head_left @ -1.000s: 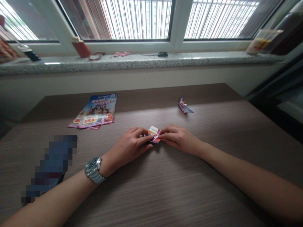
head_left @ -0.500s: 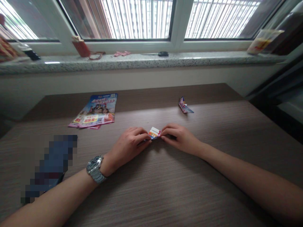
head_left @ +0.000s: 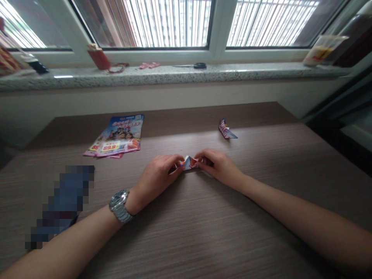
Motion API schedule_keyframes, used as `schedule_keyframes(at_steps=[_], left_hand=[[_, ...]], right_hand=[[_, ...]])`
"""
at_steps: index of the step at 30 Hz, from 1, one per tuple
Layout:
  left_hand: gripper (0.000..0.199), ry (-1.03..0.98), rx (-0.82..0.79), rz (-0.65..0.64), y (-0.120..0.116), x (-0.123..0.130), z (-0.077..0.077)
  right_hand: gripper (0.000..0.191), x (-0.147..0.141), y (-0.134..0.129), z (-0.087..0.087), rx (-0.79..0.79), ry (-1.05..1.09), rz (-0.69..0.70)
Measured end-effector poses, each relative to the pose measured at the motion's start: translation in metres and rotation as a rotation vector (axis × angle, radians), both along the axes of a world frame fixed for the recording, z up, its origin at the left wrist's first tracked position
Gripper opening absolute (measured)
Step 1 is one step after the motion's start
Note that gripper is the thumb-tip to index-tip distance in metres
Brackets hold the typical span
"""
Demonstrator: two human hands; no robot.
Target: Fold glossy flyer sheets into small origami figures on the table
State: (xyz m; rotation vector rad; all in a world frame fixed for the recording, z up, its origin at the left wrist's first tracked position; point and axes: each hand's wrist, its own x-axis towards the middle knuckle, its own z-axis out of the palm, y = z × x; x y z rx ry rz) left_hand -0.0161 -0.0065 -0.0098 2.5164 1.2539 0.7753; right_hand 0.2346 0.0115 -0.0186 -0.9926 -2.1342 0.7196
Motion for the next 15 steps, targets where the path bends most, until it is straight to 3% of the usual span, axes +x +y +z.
schedule_keyframes(at_steps=[9,15], left_hand=[[0.009,0.047,0.026,-0.012,0.001,0.001,0.0],[0.018,0.12,0.101,-0.069,-0.001,0.001,0.002]], right_hand=[[0.021,0.0,0.002,-0.007,0.135,-0.044,0.061],[0.023,0.0,0.003,-0.012,0.196,-0.066,0.05]])
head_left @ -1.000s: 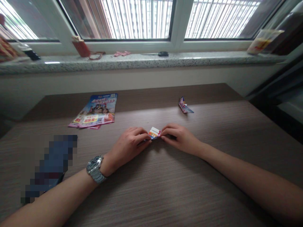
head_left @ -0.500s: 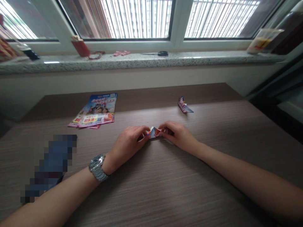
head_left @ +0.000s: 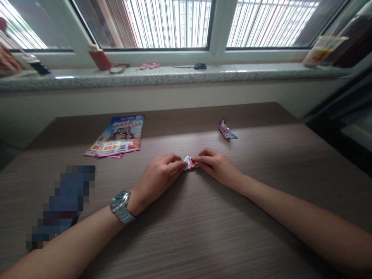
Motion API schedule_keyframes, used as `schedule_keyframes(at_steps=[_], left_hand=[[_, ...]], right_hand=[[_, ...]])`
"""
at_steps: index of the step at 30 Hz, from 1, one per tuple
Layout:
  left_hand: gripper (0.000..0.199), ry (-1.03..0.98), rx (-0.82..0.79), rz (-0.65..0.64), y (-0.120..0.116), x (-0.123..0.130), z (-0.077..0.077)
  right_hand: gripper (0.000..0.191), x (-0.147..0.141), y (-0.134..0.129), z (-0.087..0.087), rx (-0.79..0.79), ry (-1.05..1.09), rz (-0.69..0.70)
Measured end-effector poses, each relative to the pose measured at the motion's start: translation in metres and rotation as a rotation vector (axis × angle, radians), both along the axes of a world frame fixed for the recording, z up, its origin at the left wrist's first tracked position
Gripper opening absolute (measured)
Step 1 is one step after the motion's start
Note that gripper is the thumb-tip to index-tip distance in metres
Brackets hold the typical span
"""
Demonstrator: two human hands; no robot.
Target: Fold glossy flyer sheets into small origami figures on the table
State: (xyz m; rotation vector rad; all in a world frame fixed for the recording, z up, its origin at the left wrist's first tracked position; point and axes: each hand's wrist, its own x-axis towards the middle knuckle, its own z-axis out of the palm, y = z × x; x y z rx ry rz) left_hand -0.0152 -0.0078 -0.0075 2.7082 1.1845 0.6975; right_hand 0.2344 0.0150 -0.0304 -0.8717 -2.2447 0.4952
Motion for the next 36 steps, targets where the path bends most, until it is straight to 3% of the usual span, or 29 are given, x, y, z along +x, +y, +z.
schedule_keyframes(at_steps=[8,24,36], left_hand=[[0.025,0.086,0.076,-0.067,-0.002,0.0,0.002],[0.027,0.047,0.052,-0.182,0.002,-0.002,0.0],[0.023,0.073,0.023,-0.087,-0.001,-0.002,0.004]], right_hand=[[0.024,0.0,0.001,-0.002,-0.028,0.006,-0.006],[0.035,-0.004,-0.005,0.005,-0.068,-0.108,-0.019],[0.024,-0.002,-0.005,0.012,-0.169,-0.045,-0.019]])
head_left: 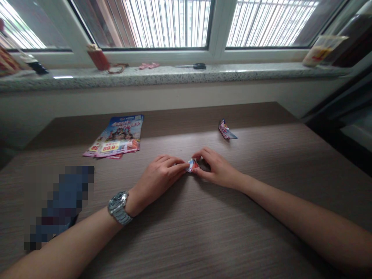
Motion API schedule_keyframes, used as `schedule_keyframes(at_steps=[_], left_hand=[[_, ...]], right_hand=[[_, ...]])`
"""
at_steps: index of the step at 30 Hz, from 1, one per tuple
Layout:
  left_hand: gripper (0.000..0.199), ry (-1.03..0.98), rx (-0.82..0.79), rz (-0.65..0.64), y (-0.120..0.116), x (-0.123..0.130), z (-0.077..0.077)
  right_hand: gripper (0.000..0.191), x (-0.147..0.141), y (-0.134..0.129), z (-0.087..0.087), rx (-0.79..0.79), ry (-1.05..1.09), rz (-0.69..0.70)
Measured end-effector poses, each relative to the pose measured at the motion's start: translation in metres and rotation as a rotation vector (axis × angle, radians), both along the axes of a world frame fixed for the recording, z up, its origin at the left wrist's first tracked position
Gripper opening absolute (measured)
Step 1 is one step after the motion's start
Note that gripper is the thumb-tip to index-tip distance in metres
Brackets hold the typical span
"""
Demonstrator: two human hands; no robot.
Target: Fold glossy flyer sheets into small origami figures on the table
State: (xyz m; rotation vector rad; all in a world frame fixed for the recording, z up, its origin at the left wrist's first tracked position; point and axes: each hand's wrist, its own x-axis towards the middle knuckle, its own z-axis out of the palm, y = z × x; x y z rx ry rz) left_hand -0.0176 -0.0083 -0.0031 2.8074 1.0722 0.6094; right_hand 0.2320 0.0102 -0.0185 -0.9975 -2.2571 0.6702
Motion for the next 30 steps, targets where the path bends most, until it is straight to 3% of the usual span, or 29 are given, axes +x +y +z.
schedule_keyframes(at_steps=[8,15,19,22,30], left_hand=[[0.023,-0.133,-0.057,0.021,0.0,0.002,-0.006],[0.025,-0.388,-0.231,0.122,0.001,0.005,-0.002],[0.025,-0.559,-0.452,0.15,0.0,0.005,-0.003],[0.026,-0.703,-0.559,0.153,-0.002,0.008,-0.002],[0.023,-0.838,-0.606,0.188,-0.006,0.013,0.006]], right_hand=[[0.025,0.002,0.001,0.001,-0.169,0.105,0.006],[0.027,0.002,0.0,0.001,-0.336,0.29,0.005],[0.031,-0.001,-0.002,0.001,-0.411,0.411,-0.026],[0.034,-0.005,-0.005,0.001,-0.43,0.467,-0.02],[0.033,-0.01,-0.013,-0.001,-0.44,0.504,-0.013]])
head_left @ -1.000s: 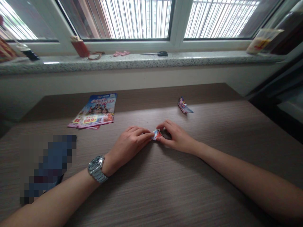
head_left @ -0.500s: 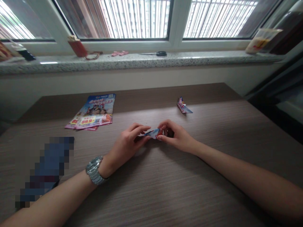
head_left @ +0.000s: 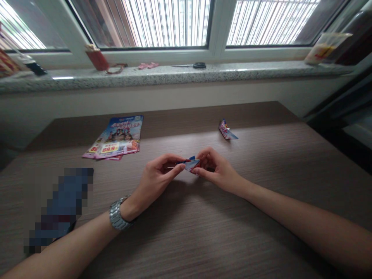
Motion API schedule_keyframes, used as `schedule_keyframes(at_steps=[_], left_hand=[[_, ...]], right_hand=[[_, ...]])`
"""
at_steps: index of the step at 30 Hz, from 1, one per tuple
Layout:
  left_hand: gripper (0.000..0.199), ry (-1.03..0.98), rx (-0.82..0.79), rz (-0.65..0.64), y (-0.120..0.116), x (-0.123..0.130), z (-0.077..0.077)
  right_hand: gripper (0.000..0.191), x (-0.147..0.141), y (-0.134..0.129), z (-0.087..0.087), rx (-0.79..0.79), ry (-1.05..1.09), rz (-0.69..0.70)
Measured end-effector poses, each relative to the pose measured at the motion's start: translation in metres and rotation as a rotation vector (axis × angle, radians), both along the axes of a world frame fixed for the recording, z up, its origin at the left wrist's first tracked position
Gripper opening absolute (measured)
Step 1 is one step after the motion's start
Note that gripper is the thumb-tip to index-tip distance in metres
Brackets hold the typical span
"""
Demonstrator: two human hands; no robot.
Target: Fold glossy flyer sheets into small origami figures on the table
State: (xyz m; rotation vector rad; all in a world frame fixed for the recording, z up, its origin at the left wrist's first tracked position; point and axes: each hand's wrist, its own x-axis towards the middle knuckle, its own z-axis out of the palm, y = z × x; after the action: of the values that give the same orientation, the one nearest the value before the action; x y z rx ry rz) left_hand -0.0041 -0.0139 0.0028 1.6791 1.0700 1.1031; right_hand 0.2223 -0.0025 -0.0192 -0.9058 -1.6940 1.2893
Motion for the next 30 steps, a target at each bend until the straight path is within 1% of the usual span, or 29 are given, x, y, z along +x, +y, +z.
schedule_keyframes(at_steps=[4,7,10,11,13,15,17,21,25,28,30], left_hand=[[0.019,-0.015,-0.014,0.027,0.0007,-0.0009,0.0001],[0.016,-0.03,-0.028,0.027,0.0001,-0.0013,0.0008],[0.015,-0.041,-0.029,0.018,-0.0019,-0.0011,0.0016],[0.015,-0.04,-0.028,0.013,-0.0027,-0.0008,0.0017],[0.014,-0.031,-0.026,0.002,-0.0043,-0.0003,0.0017],[0.013,-0.027,-0.028,-0.002,-0.0053,0.0002,0.0013],[0.012,-0.032,-0.04,0.004,-0.0055,0.0003,0.0004],[0.013,-0.038,-0.076,-0.001,-0.0044,-0.0005,-0.0015],[0.017,-0.043,-0.126,0.001,-0.0032,-0.0016,-0.0032],[0.022,-0.093,-0.173,-0.012,-0.002,-0.0028,-0.0049],[0.023,-0.12,-0.191,-0.024,-0.0008,-0.0035,-0.0058]], right_hand=[[0.034,-0.0003,-0.0027,0.002,-0.026,-0.036,-0.008],[0.042,-0.0008,-0.0032,0.003,-0.068,-0.023,-0.02],[0.05,-0.0015,-0.0024,0.0033,-0.133,0.035,0.023],[0.048,-0.0017,-0.0021,0.0035,-0.156,0.046,0.048],[0.039,-0.0022,-0.002,0.0045,-0.19,0.05,0.085],[0.029,-0.0026,-0.0025,0.0059,-0.203,0.054,0.085],[0.026,-0.0029,-0.0033,0.0071,-0.194,0.064,0.06],[0.024,-0.003,-0.0042,0.0078,-0.177,0.067,0.038],[0.025,-0.002,-0.0029,0.006,-0.155,0.024,0.008],[0.026,-0.0007,-0.0011,0.0044,-0.15,0.025,-0.017],[0.027,0.0001,-0.0001,0.0036,-0.154,0.038,-0.024]])
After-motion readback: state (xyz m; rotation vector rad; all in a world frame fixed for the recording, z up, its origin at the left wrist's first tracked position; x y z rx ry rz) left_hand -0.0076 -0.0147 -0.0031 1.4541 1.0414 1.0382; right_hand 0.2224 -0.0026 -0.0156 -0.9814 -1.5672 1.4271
